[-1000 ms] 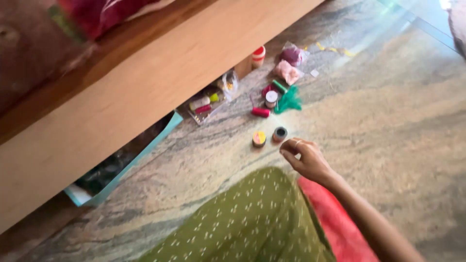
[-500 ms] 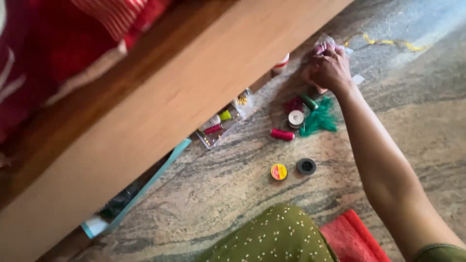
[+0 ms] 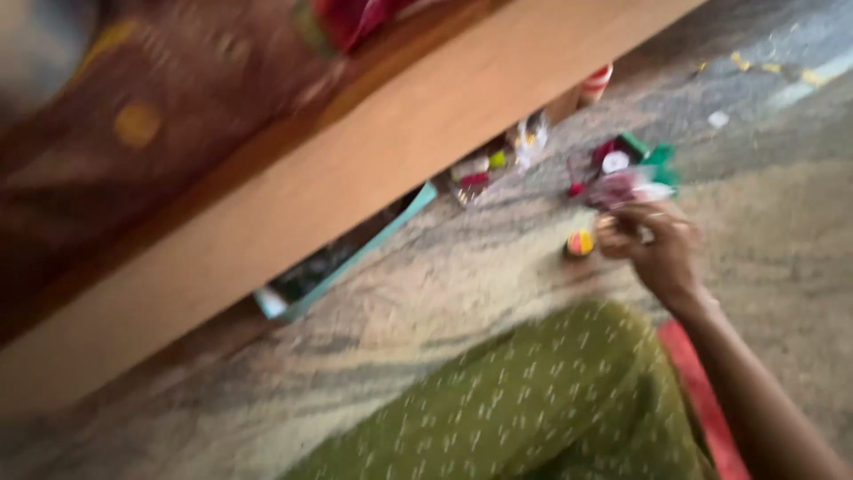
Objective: The recorder is tying ribbons into knots and packaging small amounts of material into plastic bags.
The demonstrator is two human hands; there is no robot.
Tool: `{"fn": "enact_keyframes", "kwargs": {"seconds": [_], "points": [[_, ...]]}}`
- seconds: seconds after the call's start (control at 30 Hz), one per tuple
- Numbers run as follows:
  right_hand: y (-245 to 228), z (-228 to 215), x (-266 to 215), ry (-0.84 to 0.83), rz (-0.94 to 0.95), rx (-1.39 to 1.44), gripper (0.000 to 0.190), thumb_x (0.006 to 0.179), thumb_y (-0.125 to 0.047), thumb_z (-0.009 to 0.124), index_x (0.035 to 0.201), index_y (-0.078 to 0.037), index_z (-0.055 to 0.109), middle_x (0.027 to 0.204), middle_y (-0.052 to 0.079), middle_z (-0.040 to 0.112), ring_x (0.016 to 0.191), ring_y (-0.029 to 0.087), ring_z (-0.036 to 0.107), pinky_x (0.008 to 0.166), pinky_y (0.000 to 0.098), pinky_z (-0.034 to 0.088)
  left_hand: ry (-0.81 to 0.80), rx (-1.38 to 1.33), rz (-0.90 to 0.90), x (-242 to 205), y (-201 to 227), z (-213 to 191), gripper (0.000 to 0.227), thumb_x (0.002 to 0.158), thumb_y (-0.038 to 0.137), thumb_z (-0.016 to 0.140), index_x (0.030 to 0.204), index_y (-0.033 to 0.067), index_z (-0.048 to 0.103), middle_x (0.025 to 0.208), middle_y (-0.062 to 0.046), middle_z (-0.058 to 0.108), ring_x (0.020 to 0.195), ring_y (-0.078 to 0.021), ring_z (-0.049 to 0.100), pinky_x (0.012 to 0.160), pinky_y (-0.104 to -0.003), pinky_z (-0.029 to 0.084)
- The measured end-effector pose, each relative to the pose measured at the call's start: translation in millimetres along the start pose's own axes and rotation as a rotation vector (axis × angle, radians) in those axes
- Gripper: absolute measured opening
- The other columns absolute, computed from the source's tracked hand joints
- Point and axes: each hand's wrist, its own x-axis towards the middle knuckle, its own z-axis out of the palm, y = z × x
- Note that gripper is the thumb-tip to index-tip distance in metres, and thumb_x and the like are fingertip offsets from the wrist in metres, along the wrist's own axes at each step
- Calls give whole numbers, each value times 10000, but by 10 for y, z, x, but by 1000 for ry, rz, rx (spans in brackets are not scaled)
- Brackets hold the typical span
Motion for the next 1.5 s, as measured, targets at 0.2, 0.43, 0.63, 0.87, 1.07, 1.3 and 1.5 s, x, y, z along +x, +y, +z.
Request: {"fn": "enact_keyframes", "kwargs": {"seconds": [0.2, 0.43, 0.63, 0.87, 1.07, 1.3, 1.5], "points": [[-1072, 1081, -508, -556, 155, -6, 242, 845, -171, 785, 1050, -43, 780, 917, 141, 767, 783, 225, 744, 762, 367, 579, 22, -2, -130, 225, 2869, 81, 216, 1005, 203, 720, 1124, 26, 755, 1029, -144, 769, 918, -244, 717, 819, -371, 537], [-1726, 1344, -1150, -479, 54, 154, 287, 865, -128, 733, 1144, -65, 716, 1194, 161, 684, 1025, 261, 692, 892, 365, 557, -406, -735, 105, -86, 4500, 991, 461, 925, 216, 730, 1324, 31, 595, 1279, -147, 663, 1190, -245, 639, 993, -379, 528], [-2316, 904, -1468, -645, 799, 1233, 360, 1035, -137, 548, 1369, -13, 502, 1247, 122, 627, 1133, 229, 638, 947, 394, 549, -587, -1330, -158, -504, 4737, 1001, 369, 954, 184, 726, 1256, -16, 653, 1136, -88, 716, 990, -143, 663, 856, -282, 542], [-2562, 794, -1924, -726, 907, 998, 483, 912, 3, 680, 1365, -26, 513, 1138, 85, 647, 967, 180, 670, 858, 383, 571, -528, -1268, -318, -1192, 4585, 730, 189, 959, 78, 729, 1107, -36, 701, 950, -57, 730, 829, -96, 662, 747, -237, 544], [-2523, 780, -1946, -868, 955, 1093, 512, 889, 17, 672, 1375, -76, 541, 1054, 82, 698, 884, 171, 677, 743, 330, 587, -632, -1356, -449, -1272, 4596, 390, 174, 947, 102, 691, 1094, 15, 656, 937, 18, 718, 823, -54, 659, 749, -214, 542], [-2352, 802, -1889, -929, 993, 1013, 372, 895, 48, 646, 1253, -4, 559, 1047, 125, 715, 890, 209, 709, 772, 368, 615, -595, -787, -279, -1253, 4606, 335, 207, 899, 89, 747, 1086, 17, 695, 823, -1, 704, 708, -57, 615, 630, -206, 507], [-2185, 825, -1926, -872, 932, 1015, 405, 871, 63, 666, 1253, -10, 552, 1031, 121, 711, 870, 218, 707, 746, 379, 602, -706, -1263, -318, -1278, 4435, 553, 122, 948, 57, 729, 1046, 9, 674, 918, 10, 694, 821, -59, 625, 744, -206, 521]]}}
